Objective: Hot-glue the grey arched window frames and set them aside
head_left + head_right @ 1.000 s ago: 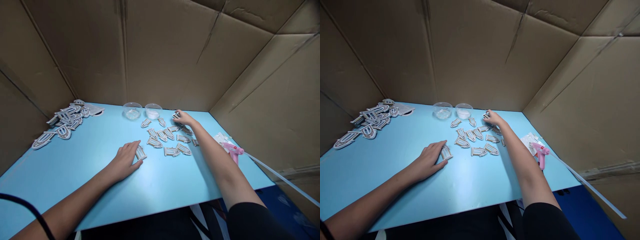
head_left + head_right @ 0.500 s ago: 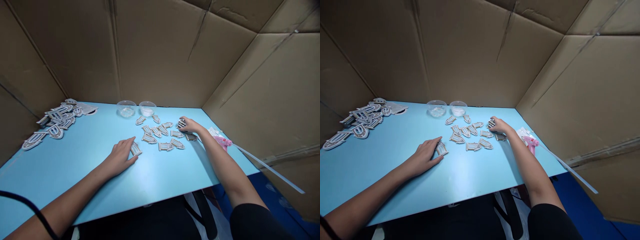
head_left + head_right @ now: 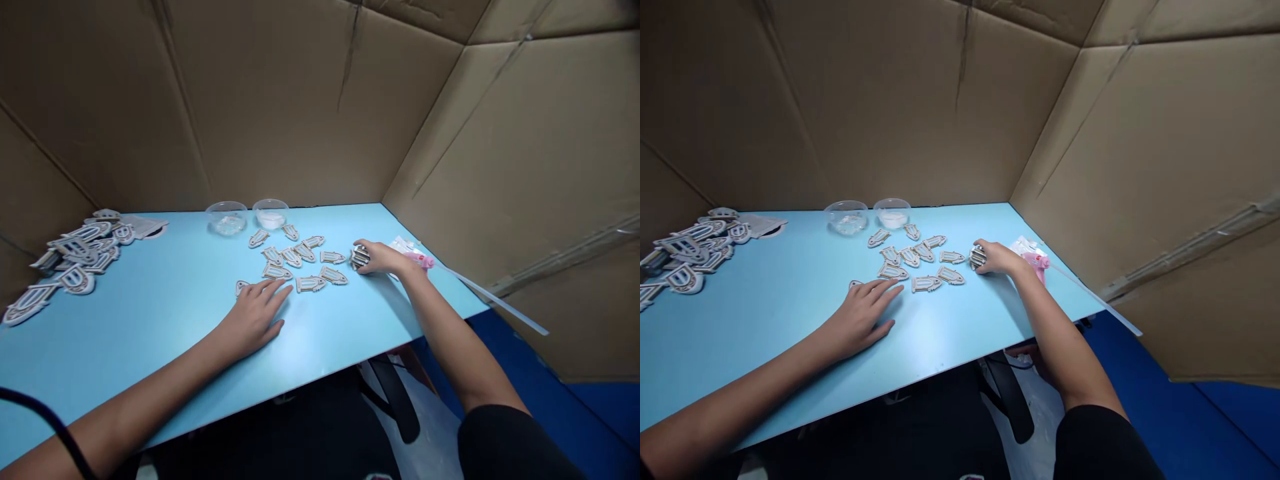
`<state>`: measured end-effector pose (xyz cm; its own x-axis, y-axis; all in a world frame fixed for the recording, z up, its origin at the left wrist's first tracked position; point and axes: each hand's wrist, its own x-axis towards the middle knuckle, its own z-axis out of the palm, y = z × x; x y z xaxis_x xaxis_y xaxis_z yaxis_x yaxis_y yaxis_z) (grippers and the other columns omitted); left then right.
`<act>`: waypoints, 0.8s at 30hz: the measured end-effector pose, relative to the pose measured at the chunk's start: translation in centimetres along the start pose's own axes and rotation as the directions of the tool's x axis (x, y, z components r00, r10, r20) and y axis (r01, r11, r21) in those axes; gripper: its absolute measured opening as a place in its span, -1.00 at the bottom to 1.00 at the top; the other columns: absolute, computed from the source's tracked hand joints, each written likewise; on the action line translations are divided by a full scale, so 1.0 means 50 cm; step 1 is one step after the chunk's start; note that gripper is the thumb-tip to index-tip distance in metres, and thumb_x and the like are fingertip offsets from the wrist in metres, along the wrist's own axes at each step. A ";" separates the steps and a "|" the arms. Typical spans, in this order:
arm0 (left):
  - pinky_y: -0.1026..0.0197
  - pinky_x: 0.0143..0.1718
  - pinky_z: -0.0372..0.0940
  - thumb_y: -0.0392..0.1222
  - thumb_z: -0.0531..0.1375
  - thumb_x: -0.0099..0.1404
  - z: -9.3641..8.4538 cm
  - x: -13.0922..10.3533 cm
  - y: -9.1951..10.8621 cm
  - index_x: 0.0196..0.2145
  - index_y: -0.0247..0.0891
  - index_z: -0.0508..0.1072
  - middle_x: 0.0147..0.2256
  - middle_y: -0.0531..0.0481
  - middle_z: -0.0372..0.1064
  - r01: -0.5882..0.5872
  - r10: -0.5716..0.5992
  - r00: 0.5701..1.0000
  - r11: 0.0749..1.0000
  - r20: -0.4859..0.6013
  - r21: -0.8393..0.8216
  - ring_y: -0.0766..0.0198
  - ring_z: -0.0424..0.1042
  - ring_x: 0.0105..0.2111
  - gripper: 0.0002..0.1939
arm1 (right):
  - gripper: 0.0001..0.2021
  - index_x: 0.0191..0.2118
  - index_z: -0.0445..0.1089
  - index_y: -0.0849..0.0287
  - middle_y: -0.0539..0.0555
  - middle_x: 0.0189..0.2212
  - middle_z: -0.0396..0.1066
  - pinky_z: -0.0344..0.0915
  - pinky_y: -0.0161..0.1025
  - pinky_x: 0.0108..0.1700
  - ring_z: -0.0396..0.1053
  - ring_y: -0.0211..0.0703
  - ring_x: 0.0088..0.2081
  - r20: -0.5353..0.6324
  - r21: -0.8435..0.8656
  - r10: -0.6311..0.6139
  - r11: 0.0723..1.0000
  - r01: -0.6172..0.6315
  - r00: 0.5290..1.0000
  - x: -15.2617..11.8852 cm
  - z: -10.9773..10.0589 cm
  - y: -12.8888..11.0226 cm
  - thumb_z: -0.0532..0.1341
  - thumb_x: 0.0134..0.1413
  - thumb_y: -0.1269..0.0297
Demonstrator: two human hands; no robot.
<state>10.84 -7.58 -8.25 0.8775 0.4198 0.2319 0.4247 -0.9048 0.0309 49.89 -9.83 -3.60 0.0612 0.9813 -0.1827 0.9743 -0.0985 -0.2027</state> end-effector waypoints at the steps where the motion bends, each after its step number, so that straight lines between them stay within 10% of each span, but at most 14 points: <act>1: -0.14 0.12 0.16 -0.17 0.08 0.42 -0.001 0.017 0.012 0.35 -0.32 0.19 0.33 -0.30 0.20 -0.043 0.043 0.999 0.999 0.004 0.016 -0.18 0.20 0.26 -0.42 | -0.28 0.30 0.26 0.13 0.21 -0.01 0.54 0.34 -0.20 -0.14 0.50 0.07 -0.09 -0.007 -0.011 -0.013 1.000 0.013 1.000 -0.003 0.003 -0.003 0.37 -0.02 0.19; 10: -0.14 0.14 0.13 -0.13 0.11 0.44 0.012 0.193 0.091 0.37 -0.36 0.18 0.34 -0.31 0.18 -0.158 0.158 0.987 0.987 0.015 0.007 -0.21 0.19 0.26 -0.39 | -0.29 0.30 0.24 0.14 0.23 -0.11 0.56 0.26 -0.13 -0.18 0.49 0.18 -0.11 -0.135 -0.089 -0.039 0.996 0.027 0.990 -0.086 0.021 -0.036 0.32 -0.02 0.20; 17: -0.23 0.20 0.13 -0.04 0.08 0.44 0.060 0.229 0.103 0.34 -0.29 0.24 0.35 -0.32 0.17 -0.147 0.149 0.989 0.985 0.014 -0.086 -0.25 0.15 0.31 -0.42 | -0.33 0.27 0.19 0.08 0.20 -0.05 0.54 0.29 -0.06 -0.12 0.48 0.24 -0.03 -0.228 -0.049 0.047 0.997 -0.060 0.973 -0.191 0.042 -0.031 0.32 0.01 0.19; 21: -0.09 0.10 0.33 -0.17 -0.06 0.48 -0.031 0.210 0.030 0.00 -0.28 0.53 0.13 -0.19 0.45 -0.089 0.076 0.995 0.969 -0.066 -0.230 -0.05 0.43 0.10 -0.60 | -0.41 0.18 0.28 0.16 0.27 -0.09 0.54 0.29 -0.01 -0.13 0.48 0.31 -0.03 -0.192 -0.084 0.079 0.992 -0.097 0.978 -0.207 0.057 -0.030 0.31 -0.02 0.25; 24: 0.08 -0.08 0.40 -0.17 -0.15 0.54 -0.158 0.157 -0.061 -0.04 -0.35 0.52 -0.18 0.02 0.49 0.147 -0.209 0.963 0.936 -0.170 -0.319 0.23 0.52 -0.17 -0.54 | -0.49 0.13 0.31 0.15 0.28 -0.10 0.54 0.28 -0.02 -0.17 0.49 0.34 -0.06 -0.180 -0.124 0.102 0.984 -0.126 0.978 -0.201 0.058 -0.026 0.28 0.02 0.23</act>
